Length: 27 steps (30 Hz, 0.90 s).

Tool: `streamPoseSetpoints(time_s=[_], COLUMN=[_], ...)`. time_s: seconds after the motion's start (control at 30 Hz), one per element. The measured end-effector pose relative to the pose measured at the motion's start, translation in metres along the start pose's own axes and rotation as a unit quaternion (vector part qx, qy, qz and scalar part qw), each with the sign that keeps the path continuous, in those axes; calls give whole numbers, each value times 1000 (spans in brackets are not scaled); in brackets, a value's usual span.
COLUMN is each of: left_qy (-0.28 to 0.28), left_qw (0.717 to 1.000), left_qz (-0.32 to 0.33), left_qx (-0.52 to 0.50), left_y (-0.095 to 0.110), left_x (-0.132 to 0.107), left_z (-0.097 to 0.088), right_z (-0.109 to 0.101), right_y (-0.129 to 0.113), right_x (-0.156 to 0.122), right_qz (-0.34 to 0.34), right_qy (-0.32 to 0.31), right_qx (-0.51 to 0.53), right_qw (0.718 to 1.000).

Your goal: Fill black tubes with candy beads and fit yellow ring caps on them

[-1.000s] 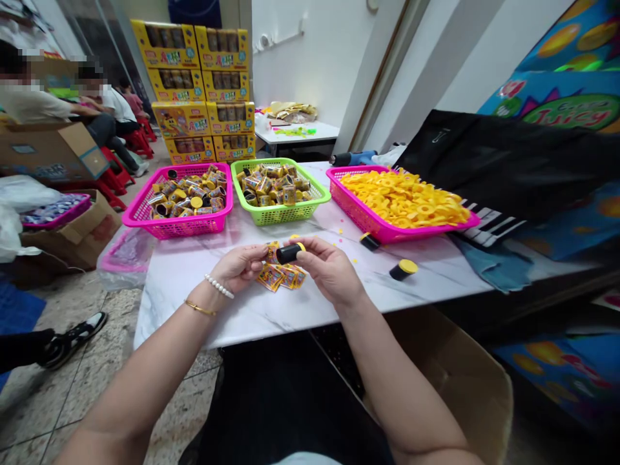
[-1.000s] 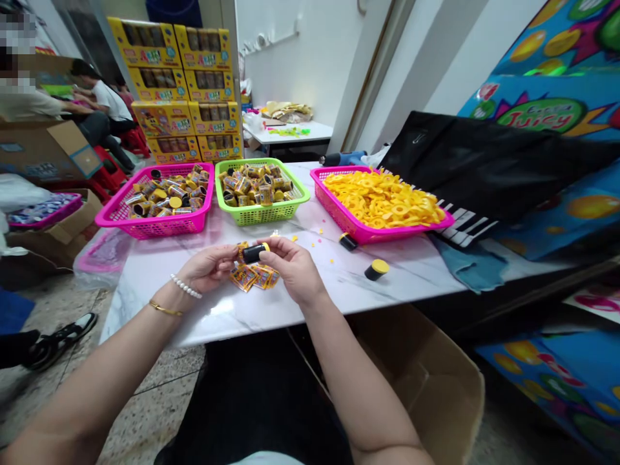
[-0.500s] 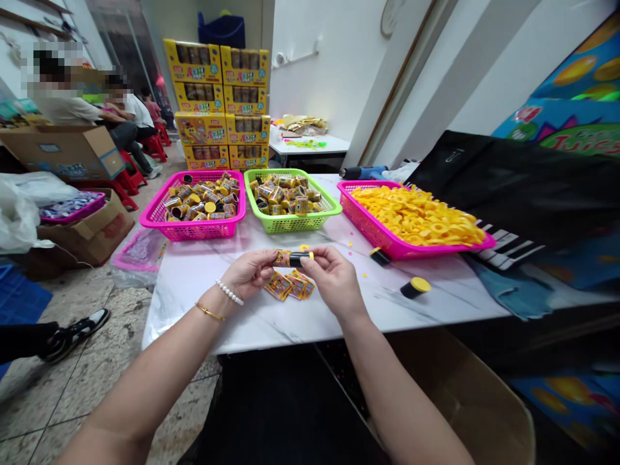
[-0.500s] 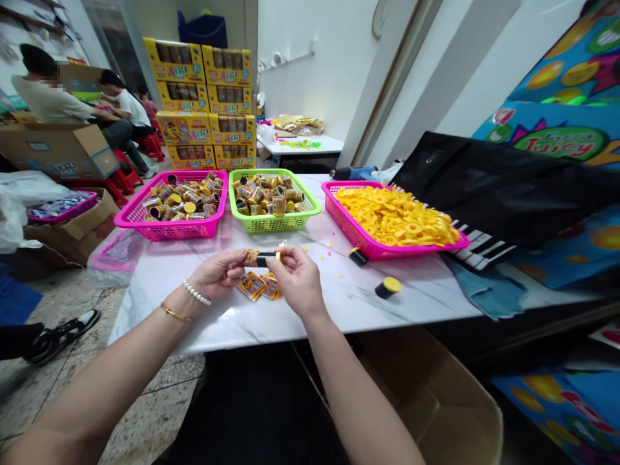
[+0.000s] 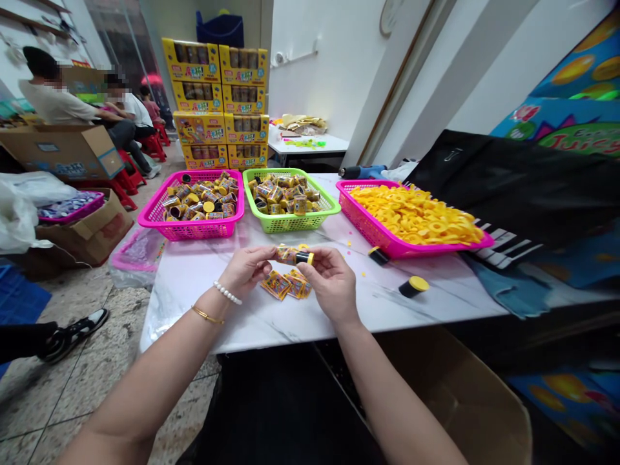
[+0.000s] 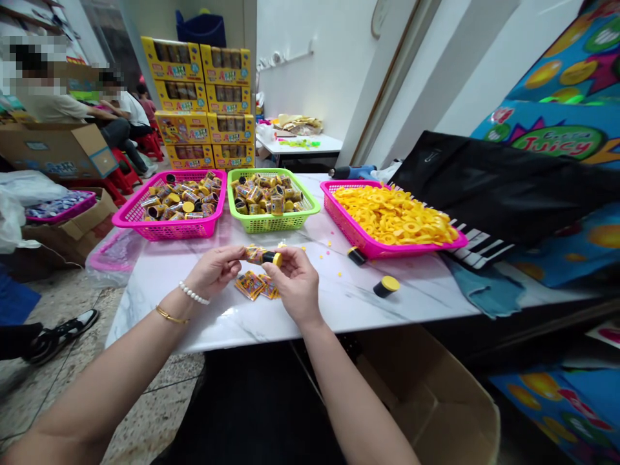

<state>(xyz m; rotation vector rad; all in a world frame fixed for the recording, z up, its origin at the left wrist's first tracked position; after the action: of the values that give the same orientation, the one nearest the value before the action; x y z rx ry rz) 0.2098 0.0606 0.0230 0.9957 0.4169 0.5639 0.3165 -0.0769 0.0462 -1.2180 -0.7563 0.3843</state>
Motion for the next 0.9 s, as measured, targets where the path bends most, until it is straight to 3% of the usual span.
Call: streamPoseSetpoints(time_s=[0.1, 0.3, 0.5, 0.7, 0.77, 0.83, 0.9], left_qy=[42, -125, -160, -185, -195, -193, -178], left_qw=[995, 989, 979, 974, 968, 952, 932], left_qz=[62, -27, -1, 10, 41, 99, 148], left_qx=[63, 76, 129, 129, 150, 214, 278], left_y=[9, -8, -8, -11, -8, -2, 4], left_x=[0, -5, -8, -10, -11, -13, -14], left_z=[-8, 15, 22, 25, 27, 29, 29], right_z=[-9, -5, -5, -7, -12, -15, -11], right_y=[-2, -12, -21, -26, -19, 2, 24], right_x=[-1, -8, -23, -29, -22, -13, -8], right_qz=[-16, -52, -144, -176, -115, 31, 166], right_qy=[19, -67, -90, -68, -51, -68, -94], right_qx=[-7, -74, -212, -267, -246, -161, -62], right_qw=[1000, 994, 962, 945, 961, 984, 980])
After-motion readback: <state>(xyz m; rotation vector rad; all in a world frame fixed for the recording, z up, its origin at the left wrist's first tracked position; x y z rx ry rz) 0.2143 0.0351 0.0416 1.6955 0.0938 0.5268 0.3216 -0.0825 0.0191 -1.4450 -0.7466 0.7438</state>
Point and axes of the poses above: each hand's wrist, its own x-axis towards the middle knuckle, its own z-axis out of the palm, y = z × x, the point moved 7 cm from there along x, towards the middle knuckle, and after that the axes turned 7 degrees about z, right-handed, at the moved point
